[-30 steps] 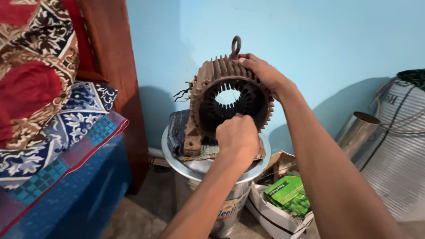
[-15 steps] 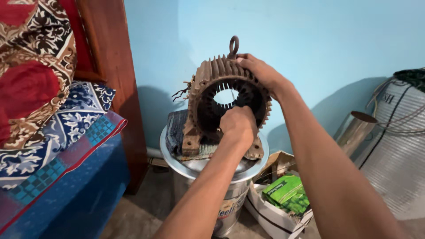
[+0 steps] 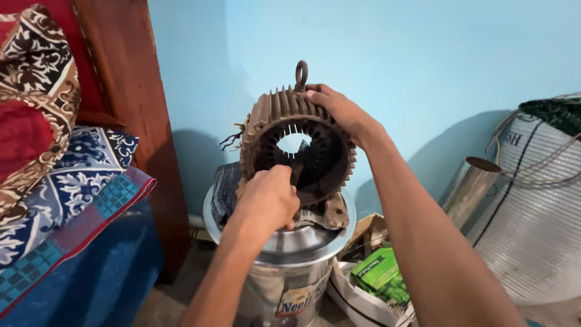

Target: The person steadies an electric motor stator housing resting on a metal container and uses a flat file to scrape the slots and inner surface of the housing, working around the bore and repositioning the housing as they go.

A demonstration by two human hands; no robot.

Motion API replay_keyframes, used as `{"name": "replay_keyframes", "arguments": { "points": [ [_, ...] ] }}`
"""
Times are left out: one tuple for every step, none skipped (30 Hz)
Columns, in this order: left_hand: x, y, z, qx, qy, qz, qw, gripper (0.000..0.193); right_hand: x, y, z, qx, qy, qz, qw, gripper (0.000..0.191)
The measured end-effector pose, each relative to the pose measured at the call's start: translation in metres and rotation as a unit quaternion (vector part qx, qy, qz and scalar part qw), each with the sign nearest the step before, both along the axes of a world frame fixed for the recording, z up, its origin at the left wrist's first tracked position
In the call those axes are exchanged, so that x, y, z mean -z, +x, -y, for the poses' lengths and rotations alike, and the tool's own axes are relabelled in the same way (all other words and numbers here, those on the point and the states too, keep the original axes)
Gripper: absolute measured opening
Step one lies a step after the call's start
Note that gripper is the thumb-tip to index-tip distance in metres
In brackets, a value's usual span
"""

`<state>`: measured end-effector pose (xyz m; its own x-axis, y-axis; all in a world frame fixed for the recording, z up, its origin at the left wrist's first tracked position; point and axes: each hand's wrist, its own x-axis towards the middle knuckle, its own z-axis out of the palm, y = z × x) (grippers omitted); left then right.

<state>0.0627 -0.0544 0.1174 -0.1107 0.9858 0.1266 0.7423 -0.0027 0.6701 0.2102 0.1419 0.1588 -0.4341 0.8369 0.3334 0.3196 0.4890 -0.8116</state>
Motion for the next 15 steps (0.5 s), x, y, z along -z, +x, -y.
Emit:
{"name": "replay_keyframes", "arguments": {
  "points": [
    [0.001, 0.004, 0.004, -0.017, -0.003, -0.02, 1.0, 0.017, 0.0, -0.001, 0.001, -0.003, -0.005, -0.008, 1.0, 0.052],
    [0.002, 0.007, 0.005, -0.036, -0.001, -0.036, 0.999, 0.018, 0.0, -0.001, 0.002, -0.008, -0.007, -0.012, 1.0, 0.052],
    [0.004, 0.009, 0.005, -0.042, 0.035, -0.041, 0.998, 0.017, 0.0, -0.002, 0.003, -0.001, 0.0, -0.007, 1.0, 0.052],
    [0.008, 0.01, 0.004, -0.049, 0.073, -0.046, 0.995, 0.018, -0.001, -0.002, 0.004, 0.004, 0.008, -0.002, 1.0, 0.052],
    [0.013, 0.012, 0.0, -0.054, 0.112, -0.053, 0.991, 0.018, -0.002, -0.002, 0.004, 0.012, 0.017, 0.001, 1.0, 0.053],
    [0.018, 0.012, -0.006, -0.048, 0.12, -0.041, 0.991, 0.018, -0.002, -0.002, 0.005, 0.017, 0.014, 0.001, 1.0, 0.053],
    [0.025, 0.012, -0.012, -0.045, 0.119, -0.028, 0.992, 0.017, -0.002, -0.002, 0.004, 0.019, 0.004, 0.003, 1.0, 0.054],
    [0.033, 0.012, -0.019, -0.044, 0.119, -0.016, 0.992, 0.017, -0.002, -0.002, 0.004, 0.02, -0.005, 0.004, 1.0, 0.054],
    [0.04, 0.013, -0.03, -0.039, 0.107, -0.015, 0.993, 0.018, -0.001, -0.002, 0.003, 0.014, 0.002, 0.004, 1.0, 0.055],
    [0.046, 0.017, -0.043, -0.034, 0.096, -0.014, 0.995, 0.018, -0.001, -0.002, 0.002, 0.009, 0.012, 0.005, 1.0, 0.055],
    [0.055, 0.022, -0.055, -0.028, 0.081, -0.011, 0.996, 0.018, 0.0, -0.001, 0.001, 0.004, 0.016, 0.007, 1.0, 0.056],
    [0.063, 0.027, -0.068, -0.028, 0.095, -0.007, 0.995, 0.018, 0.001, -0.001, -0.001, 0.003, 0.008, 0.005, 1.0, 0.056],
    [0.069, 0.031, -0.083, -0.027, 0.114, -0.003, 0.993, 0.019, 0.001, -0.001, -0.002, 0.004, 0.004, 0.003, 1.0, 0.056],
    [0.073, 0.036, -0.096, -0.024, 0.134, 0.001, 0.991, 0.019, 0.002, -0.001, -0.003, 0.006, 0.002, 0.0, 1.0, 0.056],
    [0.073, 0.041, -0.109, -0.022, 0.112, 0.017, 0.993, 0.02, 0.002, 0.0, -0.004, 0.006, 0.015, 0.005, 1.0, 0.056]
  ]
}}
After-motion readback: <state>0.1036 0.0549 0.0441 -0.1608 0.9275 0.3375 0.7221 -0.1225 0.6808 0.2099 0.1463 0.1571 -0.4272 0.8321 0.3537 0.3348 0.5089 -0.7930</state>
